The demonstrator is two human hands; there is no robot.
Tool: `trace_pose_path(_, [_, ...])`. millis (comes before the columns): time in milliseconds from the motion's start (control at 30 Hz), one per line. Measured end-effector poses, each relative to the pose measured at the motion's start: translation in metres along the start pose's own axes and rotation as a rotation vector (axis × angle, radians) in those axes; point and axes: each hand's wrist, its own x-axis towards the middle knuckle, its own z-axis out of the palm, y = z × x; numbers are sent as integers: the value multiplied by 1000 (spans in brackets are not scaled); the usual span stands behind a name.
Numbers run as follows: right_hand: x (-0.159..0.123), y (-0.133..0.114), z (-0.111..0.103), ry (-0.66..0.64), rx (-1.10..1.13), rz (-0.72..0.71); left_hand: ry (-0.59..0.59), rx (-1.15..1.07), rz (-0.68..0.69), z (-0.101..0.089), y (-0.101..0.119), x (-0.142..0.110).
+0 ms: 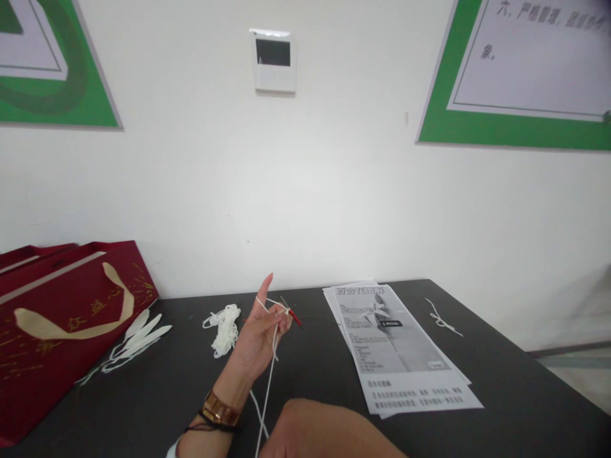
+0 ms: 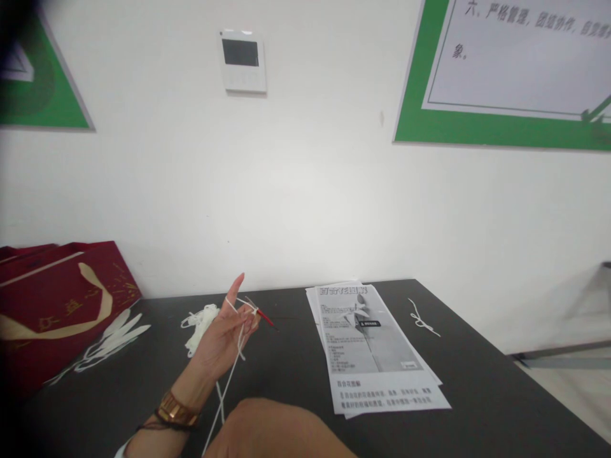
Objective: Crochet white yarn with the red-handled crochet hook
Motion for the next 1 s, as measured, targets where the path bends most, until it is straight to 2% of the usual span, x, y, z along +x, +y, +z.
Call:
trace_pose_path(100, [-15,-5,-22,63,25,-23,-46,-12,-37,3,4,-3])
trace_pose_path(133, [-21,-4,-32,62,104,3,-59,-2,-54,4,5,-5])
trace_pose_path(167, [-27,-3,-44,143,201,39,-75,12,-72,6,5,-6])
trace_pose_path(200, [-32,-1,-55,302,276,46,-93,26,-90,8,5,-8])
trace_pose_path(267, [-36,4,-72,710,452,18,-132,35,-137,12,2,-12])
trace_pose_path(333, [-34,10,-81,972,614,-49,-169,21,-199,15,-4,-16])
trace_pose_path(400, [-28,13,-80,987,628,-62,-207,-2,-275,16,-11,-19])
trace_pose_path(533, [-17,12,-68,716,706,-59,-227,-49,-370,12,-26,-19])
trace_pose_path(600, [-14,13,-64,694,773,-24,-220,-44,-392,9,-31,-17])
trace_pose_path(800, [-4,25,-64,787,886,12,-217,-23,-418,3,-35,-15])
trace_pose_path(1000, [5,25,-61,924,957,-28,-214,-52,-414,2,-36,-15])
